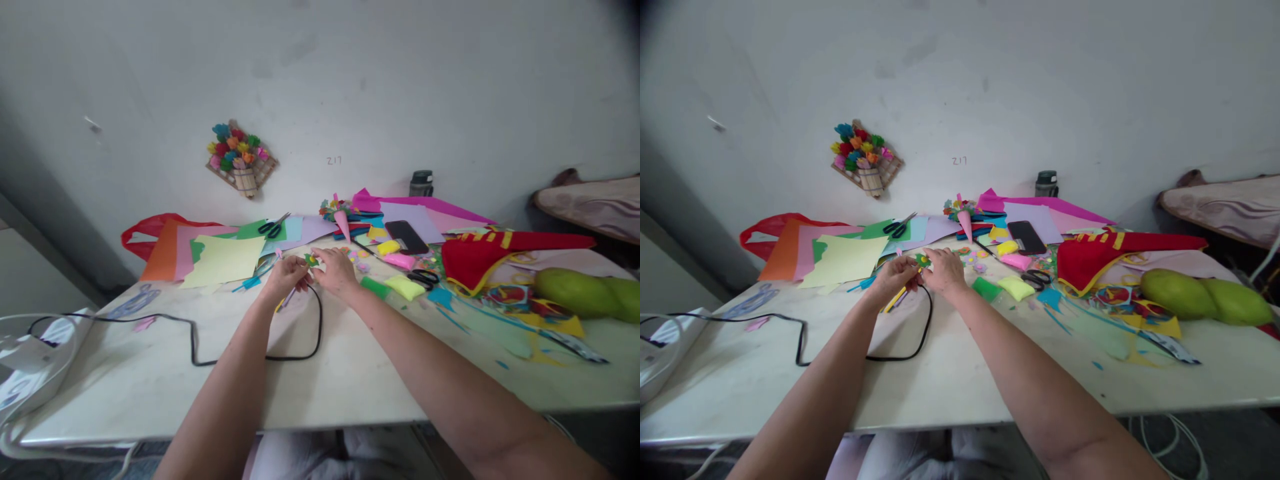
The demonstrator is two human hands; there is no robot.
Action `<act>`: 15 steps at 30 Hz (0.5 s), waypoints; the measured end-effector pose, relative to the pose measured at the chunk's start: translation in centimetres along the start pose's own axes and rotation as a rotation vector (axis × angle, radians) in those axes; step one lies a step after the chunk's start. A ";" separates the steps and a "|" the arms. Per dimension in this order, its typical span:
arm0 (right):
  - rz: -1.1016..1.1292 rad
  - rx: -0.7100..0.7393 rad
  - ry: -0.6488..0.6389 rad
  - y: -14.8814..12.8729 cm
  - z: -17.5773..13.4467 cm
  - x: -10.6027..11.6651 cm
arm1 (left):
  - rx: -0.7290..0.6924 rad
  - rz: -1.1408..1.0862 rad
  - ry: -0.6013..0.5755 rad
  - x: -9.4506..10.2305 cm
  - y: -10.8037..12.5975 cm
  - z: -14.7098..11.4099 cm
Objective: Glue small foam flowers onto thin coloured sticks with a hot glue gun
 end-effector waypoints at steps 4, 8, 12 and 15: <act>-0.038 0.047 0.019 -0.3 -0.2 0.2 | 0.026 -0.018 0.000 0.0 -0.5 0.2; -0.071 0.085 -0.018 -0.5 -0.4 0.1 | 0.054 -0.032 0.013 0.0 -0.6 0.2; -0.068 0.053 -0.041 -0.4 -0.3 0.1 | 0.065 -0.055 0.034 0.0 -0.6 0.2; -0.063 0.039 -0.049 -0.3 -0.3 0.1 | 0.069 -0.062 0.037 0.0 -0.5 0.2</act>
Point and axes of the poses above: each hand's wrist, its own z-axis towards the middle knuckle, its own x-axis out of the back of the hand, y = z × x, the point moved 3 cm from there along z, towards the middle knuckle, and after that the axes turned 14 degrees about z, right-handed, at the moved point
